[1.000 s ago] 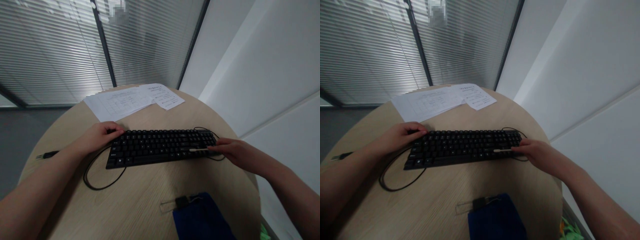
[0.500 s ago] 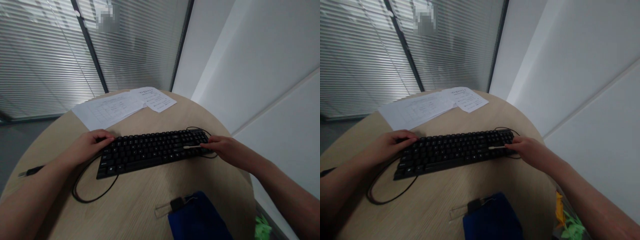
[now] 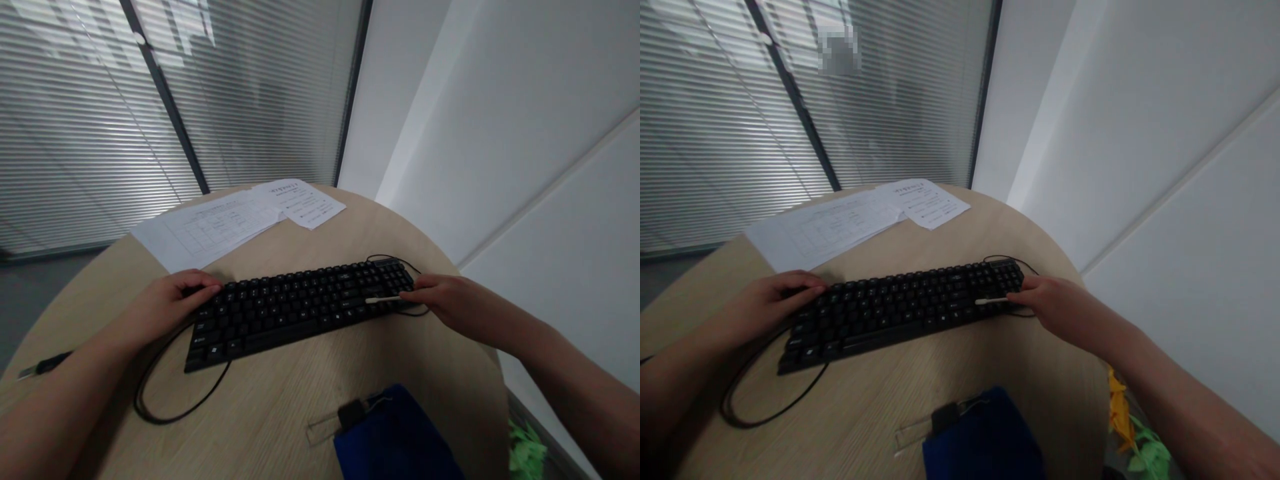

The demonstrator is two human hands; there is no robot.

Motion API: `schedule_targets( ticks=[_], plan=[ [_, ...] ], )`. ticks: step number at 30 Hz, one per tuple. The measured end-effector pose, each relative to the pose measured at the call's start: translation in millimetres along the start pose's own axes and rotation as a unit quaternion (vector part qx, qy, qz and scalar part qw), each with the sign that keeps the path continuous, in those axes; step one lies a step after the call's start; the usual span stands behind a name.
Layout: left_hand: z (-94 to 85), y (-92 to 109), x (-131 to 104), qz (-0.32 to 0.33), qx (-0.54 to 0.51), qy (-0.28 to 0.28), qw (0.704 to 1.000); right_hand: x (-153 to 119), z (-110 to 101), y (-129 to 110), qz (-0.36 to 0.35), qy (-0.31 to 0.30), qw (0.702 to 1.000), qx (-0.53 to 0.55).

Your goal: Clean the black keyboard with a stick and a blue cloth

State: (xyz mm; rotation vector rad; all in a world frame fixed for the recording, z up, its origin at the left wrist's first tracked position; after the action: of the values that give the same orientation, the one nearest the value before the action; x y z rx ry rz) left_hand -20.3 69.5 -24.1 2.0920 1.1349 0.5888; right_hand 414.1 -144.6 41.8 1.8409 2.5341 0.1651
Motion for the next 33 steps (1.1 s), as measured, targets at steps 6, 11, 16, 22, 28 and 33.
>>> schedule_targets(
  ticks=[6, 11, 16, 22, 28, 33],
  plan=[
    [3.9, 4.9, -4.6, -0.002, -0.030, 0.010, 1.000, -1.3, -11.3, -11.3, 0.010, 0.110, 0.993, 0.031],
    [8.7, 6.8, -8.5, 0.013, -0.039, 0.019, 0.999, 27.2, -3.2, -54.4, -0.073, 0.117, 0.987, 0.076],
    [10.2, 10.9, -11.4, 0.013, -0.050, 0.026, 0.998, 75.3, -1.9, -107.3, -0.135, 0.081, 0.983, 0.095],
    [11.3, 10.1, -11.4, 0.026, -0.083, 0.011, 0.996, 127.9, 3.4, -157.9, -0.176, 0.073, 0.977, 0.099],
    [11.5, 10.8, -11.9, 0.028, -0.074, 0.002, 0.997, 148.0, 14.5, -184.8, -0.200, 0.051, 0.973, 0.107],
    [12.2, 9.5, -10.9, 0.030, -0.078, 0.004, 0.996, 150.6, 13.4, -192.5, -0.204, 0.038, 0.975, 0.083]
  ],
)
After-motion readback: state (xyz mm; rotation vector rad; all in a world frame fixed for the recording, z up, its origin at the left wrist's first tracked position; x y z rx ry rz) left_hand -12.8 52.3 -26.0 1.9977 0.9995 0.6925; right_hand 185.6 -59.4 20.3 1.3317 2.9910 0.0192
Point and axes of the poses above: each hand's wrist, its own x-axis towards the middle knuckle, its own z-axis out of the palm, y = z × x, the point moved 3 cm from there along x, towards the middle knuckle, and after that the axes turned 5 degrees about -x, right-handed, at the moved point
